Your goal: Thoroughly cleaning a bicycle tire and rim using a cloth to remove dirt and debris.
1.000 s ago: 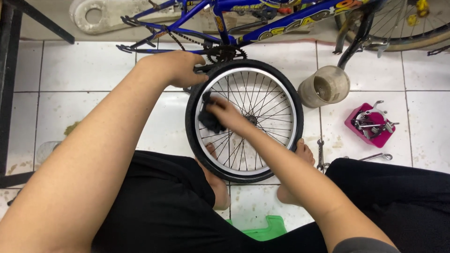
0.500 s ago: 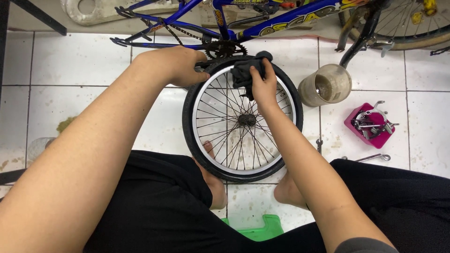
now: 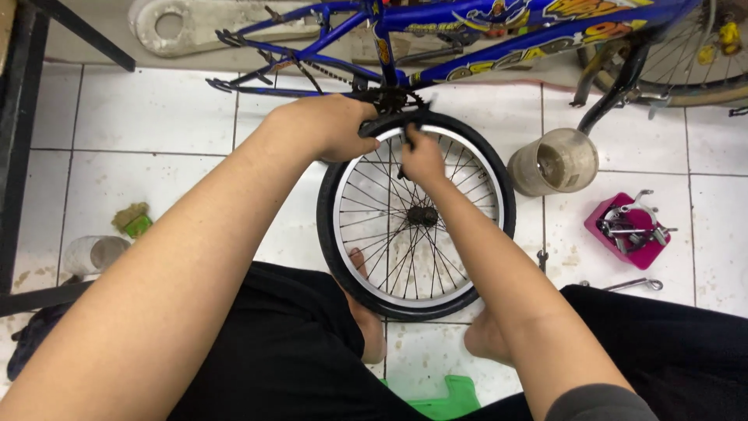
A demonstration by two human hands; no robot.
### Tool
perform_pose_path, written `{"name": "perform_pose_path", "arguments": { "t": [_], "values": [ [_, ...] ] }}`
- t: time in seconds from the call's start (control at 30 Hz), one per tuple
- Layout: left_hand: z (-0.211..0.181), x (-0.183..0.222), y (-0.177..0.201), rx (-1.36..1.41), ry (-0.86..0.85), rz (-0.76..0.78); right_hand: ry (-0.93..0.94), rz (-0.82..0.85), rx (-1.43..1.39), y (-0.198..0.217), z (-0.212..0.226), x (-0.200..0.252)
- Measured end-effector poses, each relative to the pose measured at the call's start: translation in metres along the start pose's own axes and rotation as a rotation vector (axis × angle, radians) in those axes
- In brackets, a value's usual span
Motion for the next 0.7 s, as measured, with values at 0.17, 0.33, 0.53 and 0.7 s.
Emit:
{"name": "perform_pose_path", "arguments": {
  "t": [0.17, 0.33, 0.53, 0.7],
  "values": [
    [0.001, 0.0, 0.001, -0.009, -0.002, -0.022, 0.236, 0.151, 0.402, -0.026, 0.062, 0.042],
    [0.0, -0.005, -0.004, -0.021, -0.017, -0.022, 0.555, 0.332, 0.436, -0.023, 0.11, 0.112],
    [-0.007, 0.003, 0.0, -0.027, 0.024, 0.012, 0.878, 0.467, 0.528, -0.052, 0.093, 0.217],
    [0.005, -0.005, -0.003, -0.016, 0.052, -0.015, 0.904, 0.959, 0.85, -0.055, 0.041, 0.258]
  ]
}}
Point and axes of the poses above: each hand's wrist, its own x-axis away from the middle knuckle, its own y-axis out of the back of the hand, z = x × y, the point moved 6 cm from there along -x, towards the middle knuckle, and after that the axes turned 2 degrees about x, right-handed, at the moved point
